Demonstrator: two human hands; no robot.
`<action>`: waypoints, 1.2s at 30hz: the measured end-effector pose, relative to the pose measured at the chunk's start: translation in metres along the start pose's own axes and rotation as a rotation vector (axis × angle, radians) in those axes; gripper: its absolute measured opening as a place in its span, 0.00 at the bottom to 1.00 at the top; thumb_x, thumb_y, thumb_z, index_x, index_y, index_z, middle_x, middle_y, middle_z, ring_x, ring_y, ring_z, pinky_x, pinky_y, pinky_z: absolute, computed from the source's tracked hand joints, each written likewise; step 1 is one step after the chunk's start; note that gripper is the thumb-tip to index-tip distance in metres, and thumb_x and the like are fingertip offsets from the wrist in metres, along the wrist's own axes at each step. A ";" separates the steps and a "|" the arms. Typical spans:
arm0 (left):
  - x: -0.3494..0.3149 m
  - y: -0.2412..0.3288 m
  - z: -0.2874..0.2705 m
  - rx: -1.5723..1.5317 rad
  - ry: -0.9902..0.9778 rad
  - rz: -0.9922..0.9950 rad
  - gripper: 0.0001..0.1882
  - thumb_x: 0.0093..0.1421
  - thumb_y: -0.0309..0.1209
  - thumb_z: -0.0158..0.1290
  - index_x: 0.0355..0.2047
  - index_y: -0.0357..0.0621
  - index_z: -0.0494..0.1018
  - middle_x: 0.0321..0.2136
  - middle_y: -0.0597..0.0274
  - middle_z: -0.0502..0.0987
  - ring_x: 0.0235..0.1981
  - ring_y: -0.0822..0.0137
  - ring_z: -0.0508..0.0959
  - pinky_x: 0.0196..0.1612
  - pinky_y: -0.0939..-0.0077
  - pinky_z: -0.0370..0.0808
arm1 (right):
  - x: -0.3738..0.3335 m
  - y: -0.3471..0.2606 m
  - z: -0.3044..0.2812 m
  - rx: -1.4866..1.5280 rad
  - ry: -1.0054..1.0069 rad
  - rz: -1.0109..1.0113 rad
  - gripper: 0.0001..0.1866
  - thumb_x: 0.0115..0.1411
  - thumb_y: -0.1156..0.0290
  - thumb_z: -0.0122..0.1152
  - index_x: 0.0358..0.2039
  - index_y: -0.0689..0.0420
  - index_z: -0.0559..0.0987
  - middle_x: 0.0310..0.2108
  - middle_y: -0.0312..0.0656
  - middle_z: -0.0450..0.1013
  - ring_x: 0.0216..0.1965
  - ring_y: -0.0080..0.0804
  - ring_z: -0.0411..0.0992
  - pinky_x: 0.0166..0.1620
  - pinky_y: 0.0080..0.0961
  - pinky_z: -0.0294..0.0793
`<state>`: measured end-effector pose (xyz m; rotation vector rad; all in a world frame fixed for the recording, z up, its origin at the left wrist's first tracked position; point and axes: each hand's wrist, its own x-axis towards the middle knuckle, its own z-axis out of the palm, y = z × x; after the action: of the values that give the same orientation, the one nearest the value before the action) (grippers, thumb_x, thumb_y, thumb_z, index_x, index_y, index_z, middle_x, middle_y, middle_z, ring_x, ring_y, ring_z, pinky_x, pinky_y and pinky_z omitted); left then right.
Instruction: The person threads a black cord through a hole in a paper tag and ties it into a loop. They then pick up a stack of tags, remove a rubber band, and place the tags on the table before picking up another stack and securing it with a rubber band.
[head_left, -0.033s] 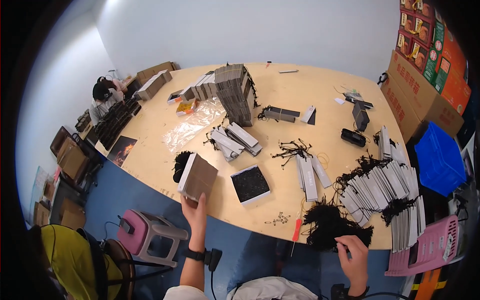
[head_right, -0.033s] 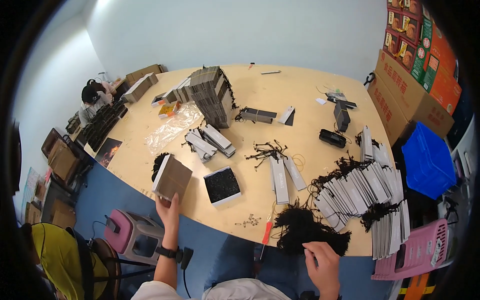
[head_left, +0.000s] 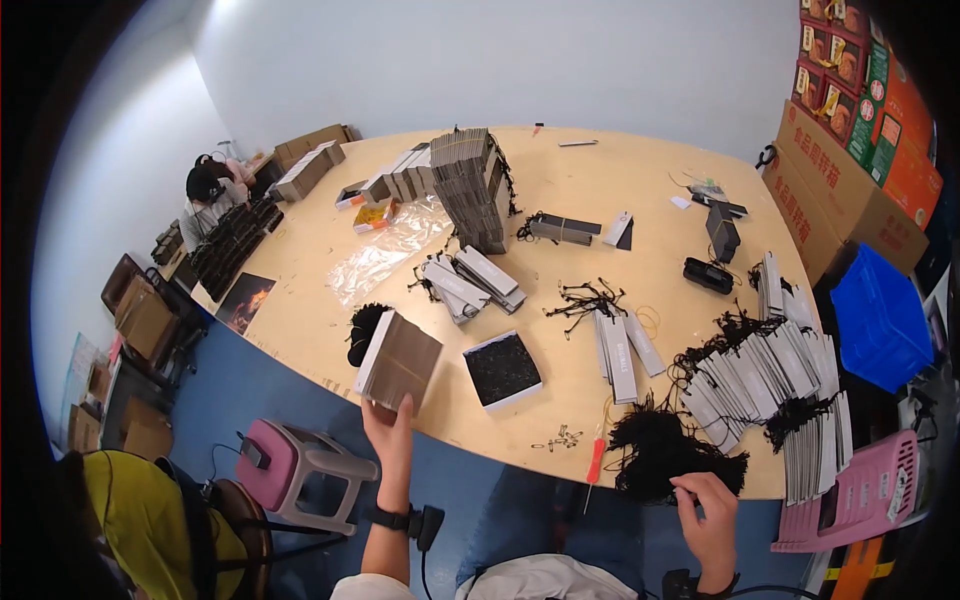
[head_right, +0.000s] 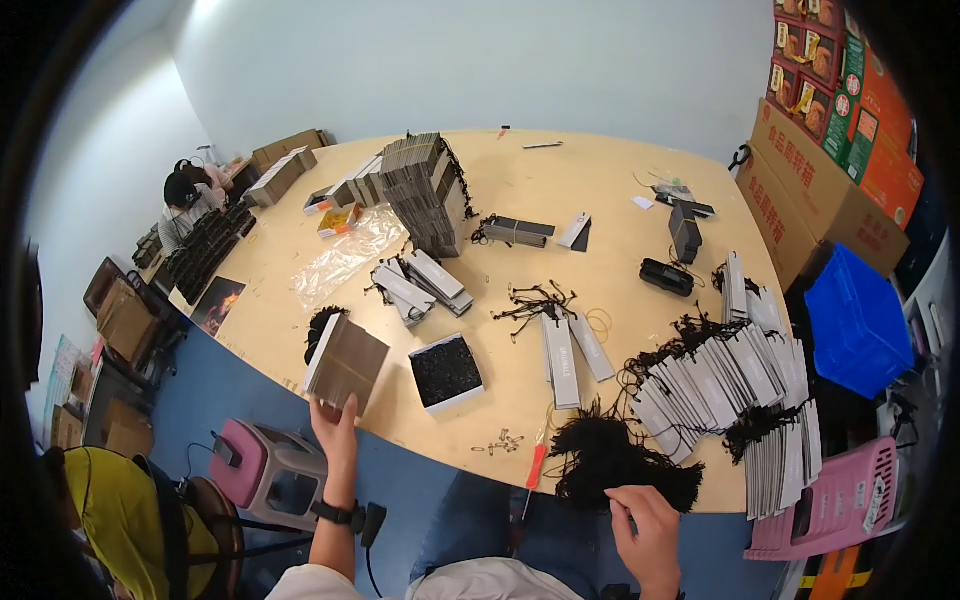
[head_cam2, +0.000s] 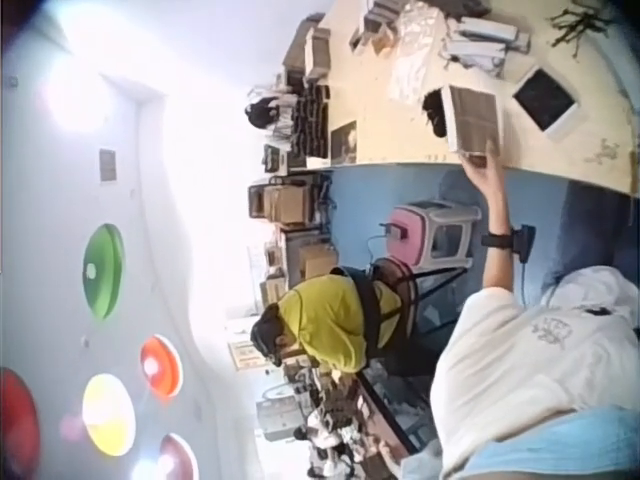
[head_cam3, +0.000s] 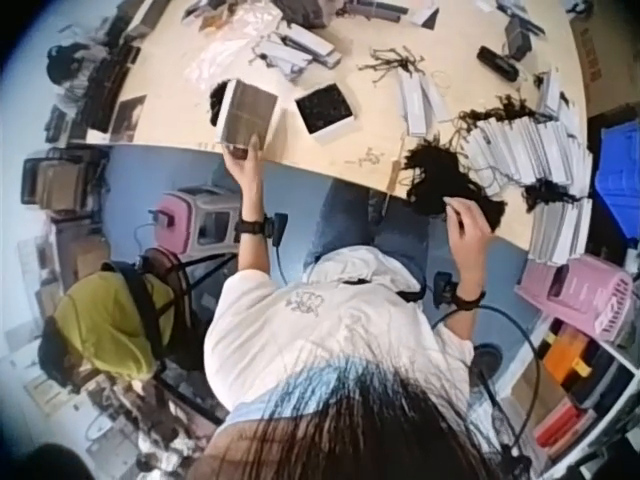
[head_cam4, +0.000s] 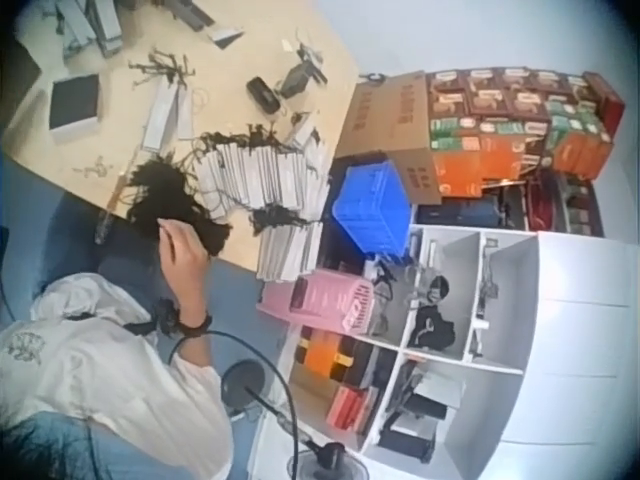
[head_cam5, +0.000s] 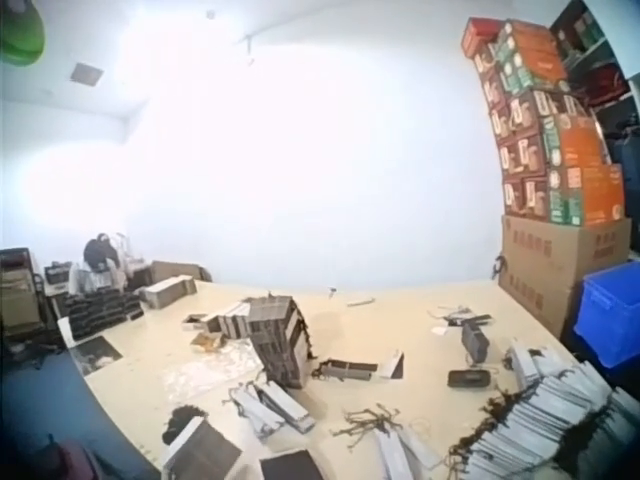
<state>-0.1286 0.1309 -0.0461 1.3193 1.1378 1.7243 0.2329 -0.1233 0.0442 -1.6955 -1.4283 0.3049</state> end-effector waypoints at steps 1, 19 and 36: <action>-0.009 0.013 -0.003 -0.003 -0.006 -0.001 0.30 0.58 0.20 0.59 0.60 0.36 0.62 0.52 0.58 0.74 0.52 0.67 0.74 0.55 0.74 0.70 | -0.001 -0.004 0.000 -0.003 0.005 0.004 0.09 0.55 0.81 0.63 0.38 0.62 0.81 0.35 0.46 0.77 0.31 0.37 0.77 0.33 0.27 0.77; -0.162 0.110 0.058 -0.271 -0.760 -0.454 0.36 0.55 0.23 0.66 0.61 0.37 0.62 0.54 0.57 0.73 0.55 0.67 0.74 0.58 0.67 0.72 | 0.018 -0.070 0.064 -0.037 -0.022 -0.174 0.13 0.47 0.75 0.74 0.29 0.58 0.76 0.29 0.43 0.72 0.22 0.34 0.71 0.26 0.30 0.71; -0.127 0.074 0.045 -1.034 -1.110 -1.348 0.44 0.65 0.62 0.44 0.70 0.46 0.49 0.64 0.57 0.61 0.65 0.58 0.62 0.63 0.52 0.61 | 0.020 -0.059 0.062 0.147 -0.178 -0.325 0.09 0.55 0.79 0.64 0.33 0.59 0.72 0.21 0.42 0.73 0.18 0.38 0.72 0.23 0.29 0.69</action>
<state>-0.0524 -0.0006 -0.0211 0.3673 0.1464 0.2270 0.1580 -0.0798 0.0574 -1.3190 -1.7398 0.3757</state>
